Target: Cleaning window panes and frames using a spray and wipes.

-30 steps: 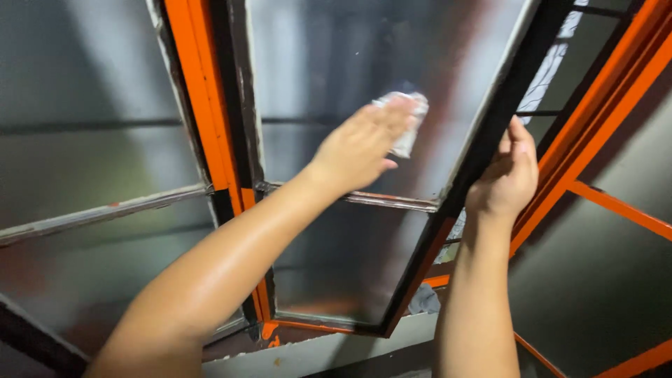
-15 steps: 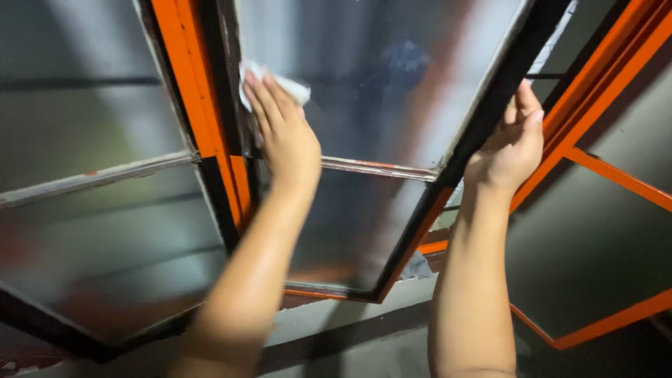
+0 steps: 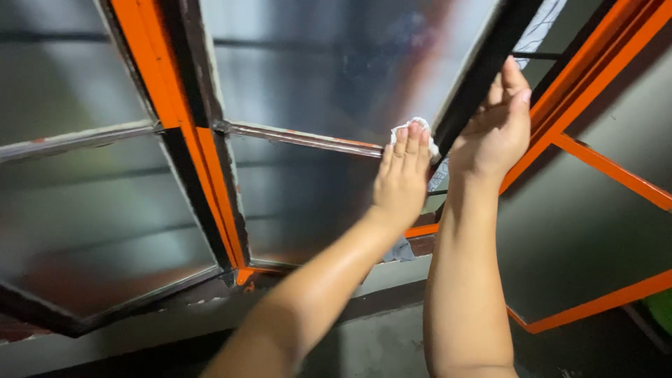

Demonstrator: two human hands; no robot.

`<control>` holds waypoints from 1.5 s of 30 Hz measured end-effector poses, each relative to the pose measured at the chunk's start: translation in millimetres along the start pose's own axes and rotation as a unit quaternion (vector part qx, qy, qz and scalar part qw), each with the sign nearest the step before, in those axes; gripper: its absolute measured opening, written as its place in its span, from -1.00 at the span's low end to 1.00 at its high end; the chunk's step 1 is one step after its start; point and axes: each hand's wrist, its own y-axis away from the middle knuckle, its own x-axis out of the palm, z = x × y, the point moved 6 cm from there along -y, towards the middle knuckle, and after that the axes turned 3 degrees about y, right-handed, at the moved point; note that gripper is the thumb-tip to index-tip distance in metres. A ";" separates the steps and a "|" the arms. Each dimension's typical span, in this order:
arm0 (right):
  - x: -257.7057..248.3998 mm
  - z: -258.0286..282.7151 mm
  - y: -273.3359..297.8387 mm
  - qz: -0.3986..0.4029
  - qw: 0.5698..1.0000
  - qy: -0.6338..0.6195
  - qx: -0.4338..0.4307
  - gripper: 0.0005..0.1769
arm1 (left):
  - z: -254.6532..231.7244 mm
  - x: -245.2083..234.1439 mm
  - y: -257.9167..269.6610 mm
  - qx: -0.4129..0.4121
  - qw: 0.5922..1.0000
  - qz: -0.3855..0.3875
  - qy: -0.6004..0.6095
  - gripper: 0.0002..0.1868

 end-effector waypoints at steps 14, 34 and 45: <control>-16.1 1.1 -3.6 0.070 0.992 0.085 -0.066 -0.47 | 133.6 -161.1 -15.0 0.345 0.934 0.079 -0.047 -0.76; -11.8 -1.2 3.2 0.010 0.997 0.079 -0.018 -0.42 | 94.9 -95.7 -103.0 0.198 0.969 -0.144 0.030 -0.65; -23.0 -6.7 3.1 0.010 0.997 0.072 -0.021 -0.45 | 36.5 -55.2 -72.6 0.366 0.929 0.014 0.056 -0.62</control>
